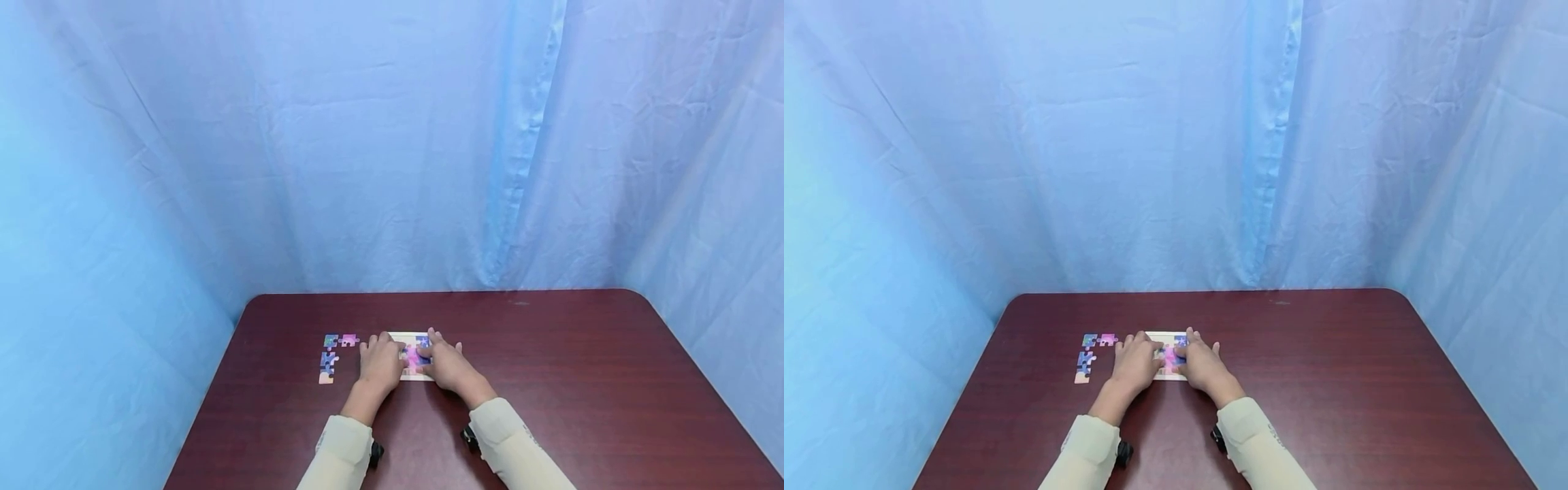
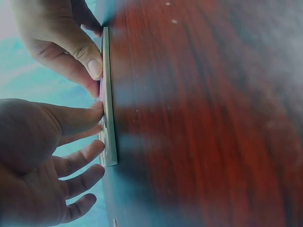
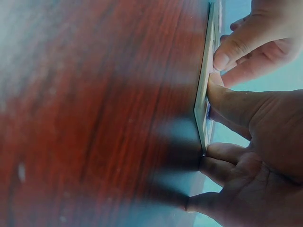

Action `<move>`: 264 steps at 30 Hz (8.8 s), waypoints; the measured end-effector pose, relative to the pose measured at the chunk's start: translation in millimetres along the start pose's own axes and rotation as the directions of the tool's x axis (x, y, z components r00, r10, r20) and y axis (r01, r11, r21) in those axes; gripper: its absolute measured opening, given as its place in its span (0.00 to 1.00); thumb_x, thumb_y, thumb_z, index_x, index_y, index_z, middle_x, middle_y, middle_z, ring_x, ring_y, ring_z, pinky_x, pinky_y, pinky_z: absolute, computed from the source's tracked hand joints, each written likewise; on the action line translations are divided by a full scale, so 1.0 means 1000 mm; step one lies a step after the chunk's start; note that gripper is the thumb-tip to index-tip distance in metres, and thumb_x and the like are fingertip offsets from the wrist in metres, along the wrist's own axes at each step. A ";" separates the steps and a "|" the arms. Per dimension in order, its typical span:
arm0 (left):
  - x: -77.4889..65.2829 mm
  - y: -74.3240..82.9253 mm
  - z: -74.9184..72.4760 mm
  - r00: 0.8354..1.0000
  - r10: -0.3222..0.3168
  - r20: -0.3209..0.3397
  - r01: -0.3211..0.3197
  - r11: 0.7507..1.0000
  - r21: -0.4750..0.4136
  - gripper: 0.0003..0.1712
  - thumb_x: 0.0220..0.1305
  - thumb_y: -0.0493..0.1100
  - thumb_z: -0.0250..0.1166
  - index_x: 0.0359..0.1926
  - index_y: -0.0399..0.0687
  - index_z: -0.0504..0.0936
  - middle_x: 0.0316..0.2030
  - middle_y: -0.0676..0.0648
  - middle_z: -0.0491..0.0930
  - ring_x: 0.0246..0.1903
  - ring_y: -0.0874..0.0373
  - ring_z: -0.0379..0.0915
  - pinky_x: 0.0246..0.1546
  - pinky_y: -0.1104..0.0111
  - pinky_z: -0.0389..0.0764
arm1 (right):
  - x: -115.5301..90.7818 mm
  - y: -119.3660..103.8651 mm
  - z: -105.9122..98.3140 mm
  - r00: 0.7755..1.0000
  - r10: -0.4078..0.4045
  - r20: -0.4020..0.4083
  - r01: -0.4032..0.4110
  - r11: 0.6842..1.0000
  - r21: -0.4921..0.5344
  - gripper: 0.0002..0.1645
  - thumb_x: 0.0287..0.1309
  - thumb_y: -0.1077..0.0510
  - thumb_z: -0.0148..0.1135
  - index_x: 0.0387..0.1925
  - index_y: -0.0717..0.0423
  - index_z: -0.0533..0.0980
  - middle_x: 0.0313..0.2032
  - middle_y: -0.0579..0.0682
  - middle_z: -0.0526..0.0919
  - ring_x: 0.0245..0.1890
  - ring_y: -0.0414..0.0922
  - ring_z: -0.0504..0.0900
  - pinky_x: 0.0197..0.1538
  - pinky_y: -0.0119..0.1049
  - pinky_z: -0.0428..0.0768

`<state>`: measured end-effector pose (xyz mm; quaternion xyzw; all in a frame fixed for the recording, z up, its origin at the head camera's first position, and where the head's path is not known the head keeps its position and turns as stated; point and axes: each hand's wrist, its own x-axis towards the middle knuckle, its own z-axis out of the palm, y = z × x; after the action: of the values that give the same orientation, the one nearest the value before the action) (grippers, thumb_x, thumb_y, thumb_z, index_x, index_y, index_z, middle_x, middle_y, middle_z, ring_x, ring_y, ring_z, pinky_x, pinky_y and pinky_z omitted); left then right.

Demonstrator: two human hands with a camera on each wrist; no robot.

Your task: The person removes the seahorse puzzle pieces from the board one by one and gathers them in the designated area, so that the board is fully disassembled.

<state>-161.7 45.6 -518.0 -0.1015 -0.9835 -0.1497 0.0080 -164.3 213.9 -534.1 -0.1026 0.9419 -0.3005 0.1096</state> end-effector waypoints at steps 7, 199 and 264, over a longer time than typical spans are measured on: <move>0.005 0.000 0.002 0.999 -0.036 0.032 0.038 0.998 -0.053 0.15 0.64 0.45 0.76 0.52 0.55 0.90 0.54 0.42 0.83 0.55 0.43 0.76 0.56 0.46 0.70 | 0.000 0.000 -0.001 1.000 0.003 0.002 -0.003 1.000 0.006 0.28 0.65 0.58 0.72 0.65 0.60 0.80 0.81 0.70 0.55 0.82 0.67 0.56 0.75 0.79 0.48; -0.024 -0.018 -0.017 0.999 0.039 -0.002 -0.038 0.950 -0.309 0.04 0.67 0.40 0.73 0.42 0.52 0.90 0.33 0.51 0.88 0.28 0.64 0.76 0.31 0.67 0.78 | -0.002 -0.003 -0.005 0.998 -0.016 0.054 0.015 1.000 0.022 0.27 0.67 0.65 0.64 0.68 0.59 0.78 0.83 0.66 0.52 0.84 0.64 0.53 0.79 0.75 0.45; -0.053 -0.112 -0.058 0.969 -0.237 0.066 0.246 0.928 -0.279 0.10 0.67 0.38 0.72 0.49 0.43 0.90 0.27 0.52 0.79 0.27 0.59 0.71 0.31 0.65 0.70 | 0.003 -0.002 -0.004 0.998 -0.020 0.062 0.018 1.000 0.023 0.29 0.69 0.64 0.65 0.69 0.60 0.76 0.83 0.67 0.52 0.83 0.64 0.53 0.79 0.75 0.45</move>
<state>-133.7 -86.3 -497.6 0.0177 -0.9566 -0.2879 -0.0406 -168.4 213.7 -530.1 -0.1196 0.9336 -0.3087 0.1370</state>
